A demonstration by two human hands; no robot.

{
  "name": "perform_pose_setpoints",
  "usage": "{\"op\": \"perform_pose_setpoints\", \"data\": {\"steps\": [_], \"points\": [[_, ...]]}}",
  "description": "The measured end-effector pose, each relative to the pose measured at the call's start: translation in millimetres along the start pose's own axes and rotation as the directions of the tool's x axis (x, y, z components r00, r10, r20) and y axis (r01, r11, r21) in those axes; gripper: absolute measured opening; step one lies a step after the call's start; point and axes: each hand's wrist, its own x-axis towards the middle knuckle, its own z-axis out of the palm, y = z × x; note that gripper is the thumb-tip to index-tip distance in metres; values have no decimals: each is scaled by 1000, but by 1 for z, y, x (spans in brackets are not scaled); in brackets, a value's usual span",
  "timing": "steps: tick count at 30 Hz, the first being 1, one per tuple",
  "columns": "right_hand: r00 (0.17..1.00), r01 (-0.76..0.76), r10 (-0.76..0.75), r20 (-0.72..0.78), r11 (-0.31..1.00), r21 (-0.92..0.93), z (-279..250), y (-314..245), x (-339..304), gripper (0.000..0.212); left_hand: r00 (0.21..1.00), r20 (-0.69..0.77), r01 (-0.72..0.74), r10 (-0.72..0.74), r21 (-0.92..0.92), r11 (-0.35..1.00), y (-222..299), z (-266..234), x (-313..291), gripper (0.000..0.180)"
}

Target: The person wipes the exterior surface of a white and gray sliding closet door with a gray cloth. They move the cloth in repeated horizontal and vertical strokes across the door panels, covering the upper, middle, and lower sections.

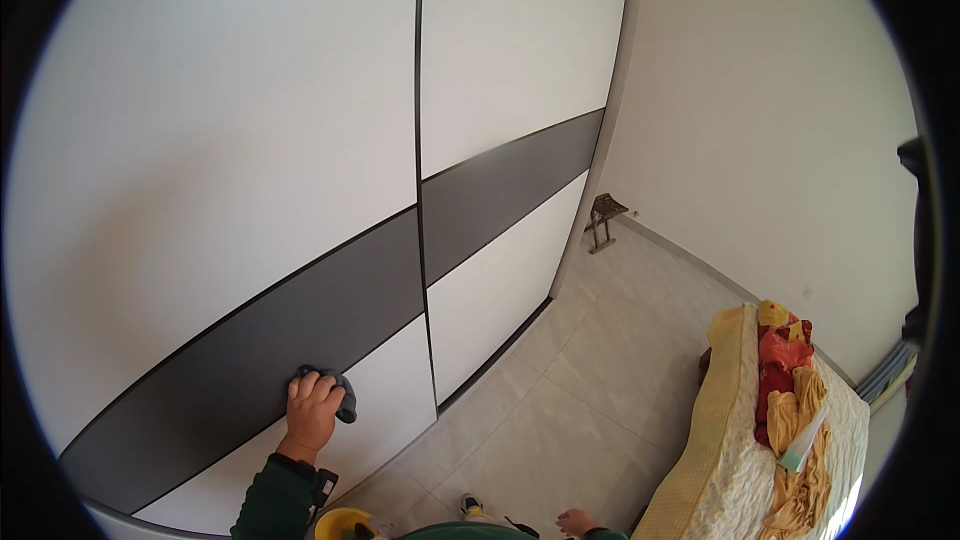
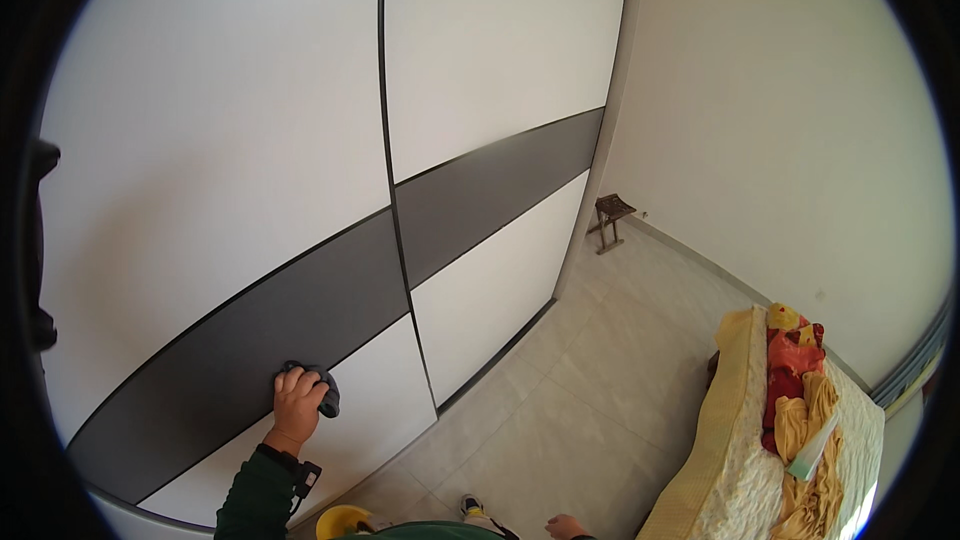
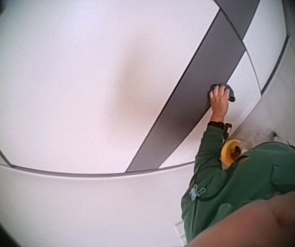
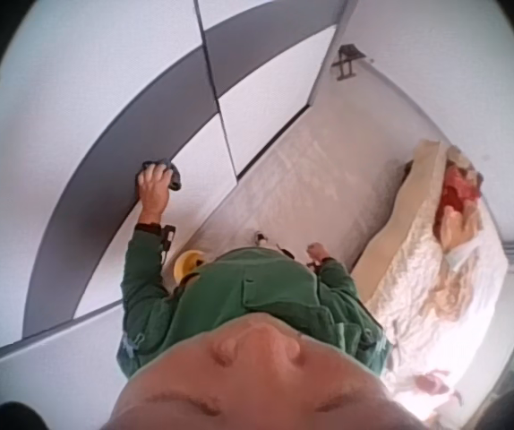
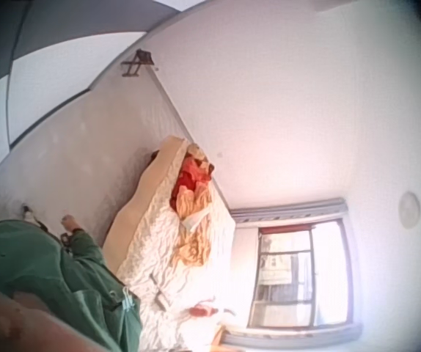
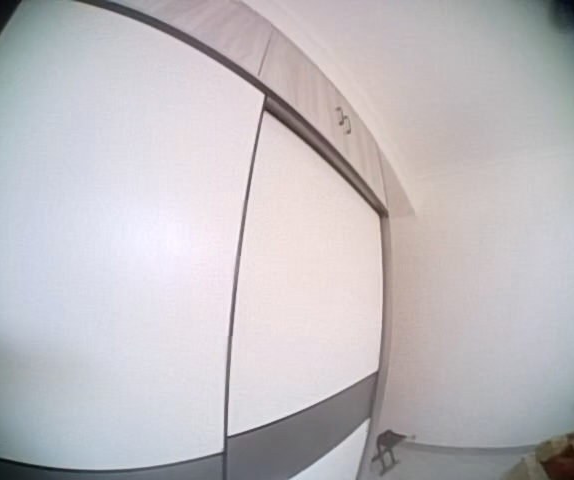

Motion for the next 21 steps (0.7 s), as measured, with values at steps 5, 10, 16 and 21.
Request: {"op": "perform_pose_setpoints", "data": {"steps": [5, 10, 16, 21], "points": [[964, -260, 262, 31, 924, 279, 14, 17, -7, 31, 948, -310, 133, -71, 185, 974, -24, -58, 90, 29], [975, -118, 93, 200, 986, 116, -2, 7, 27, 46, 938, -347, 80, 0, 215, 973, -19, -45, 89, 23], [994, -50, 24, 110, 971, 236, -23, -5, 47, 47, 991, 26, -133, 131, 98, 986, 0, 19, 15, 11], [991, 122, -119, 59, 992, -43, -2, 18, 41, 37, 991, -26, -128, 131, 101, 987, -8, -8, 37, 14]]}}
